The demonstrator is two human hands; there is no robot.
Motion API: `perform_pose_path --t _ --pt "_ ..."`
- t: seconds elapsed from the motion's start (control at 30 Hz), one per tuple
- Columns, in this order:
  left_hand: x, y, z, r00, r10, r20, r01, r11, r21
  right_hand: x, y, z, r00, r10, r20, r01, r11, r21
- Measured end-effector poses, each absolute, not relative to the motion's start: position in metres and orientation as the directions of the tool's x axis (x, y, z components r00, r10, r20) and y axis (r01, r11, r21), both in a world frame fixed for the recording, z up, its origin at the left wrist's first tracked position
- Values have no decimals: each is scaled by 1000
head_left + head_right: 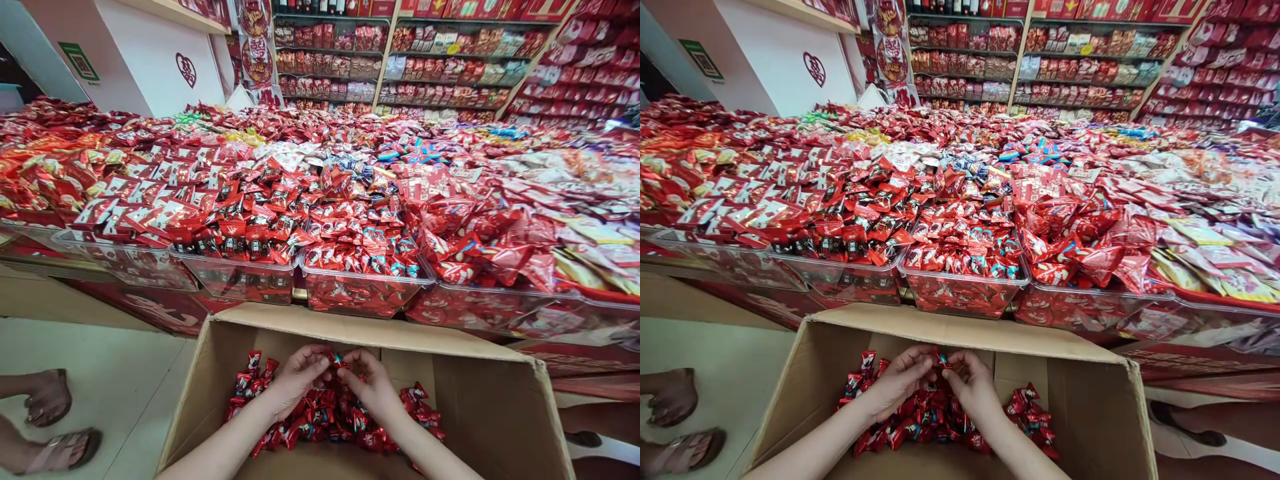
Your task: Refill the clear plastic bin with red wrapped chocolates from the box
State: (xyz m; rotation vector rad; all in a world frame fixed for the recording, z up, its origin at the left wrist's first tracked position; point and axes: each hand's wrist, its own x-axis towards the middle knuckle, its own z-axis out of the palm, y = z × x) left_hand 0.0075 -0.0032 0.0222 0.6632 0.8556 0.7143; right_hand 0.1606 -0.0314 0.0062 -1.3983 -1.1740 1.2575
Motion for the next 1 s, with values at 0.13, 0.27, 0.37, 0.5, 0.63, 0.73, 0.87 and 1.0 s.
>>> perform_pose_path --t 0.13,0.27,0.37,0.5,0.63,0.73,0.87,1.0 --pt "9 -5 22 461 787 -410 -273 565 778 163 -35 15 -43 998 48 390 61 -919" --pt "9 -5 21 460 789 -407 -321 575 752 163 -36 19 -123 991 47 365 89 -927" --pt "9 -6 21 496 773 -396 -375 602 705 163 -37 22 -164 982 97 352 150 -924" --pt "8 -6 19 513 769 -382 -421 613 668 164 -35 30 -228 956 185 402 265 -877" --pt "8 -4 19 517 751 -411 -425 642 638 164 -33 36 -314 921 231 424 353 -834" --pt "6 -3 25 558 721 -412 -427 674 603 164 -34 41 -331 888 319 491 451 -746" --pt "0 -1 32 573 717 -397 -467 684 561 172 -38 77 -417 763 494 522 646 -557" --pt "-3 0 26 564 702 -435 -438 701 562 196 -26 149 -375 678 632 608 695 -385"
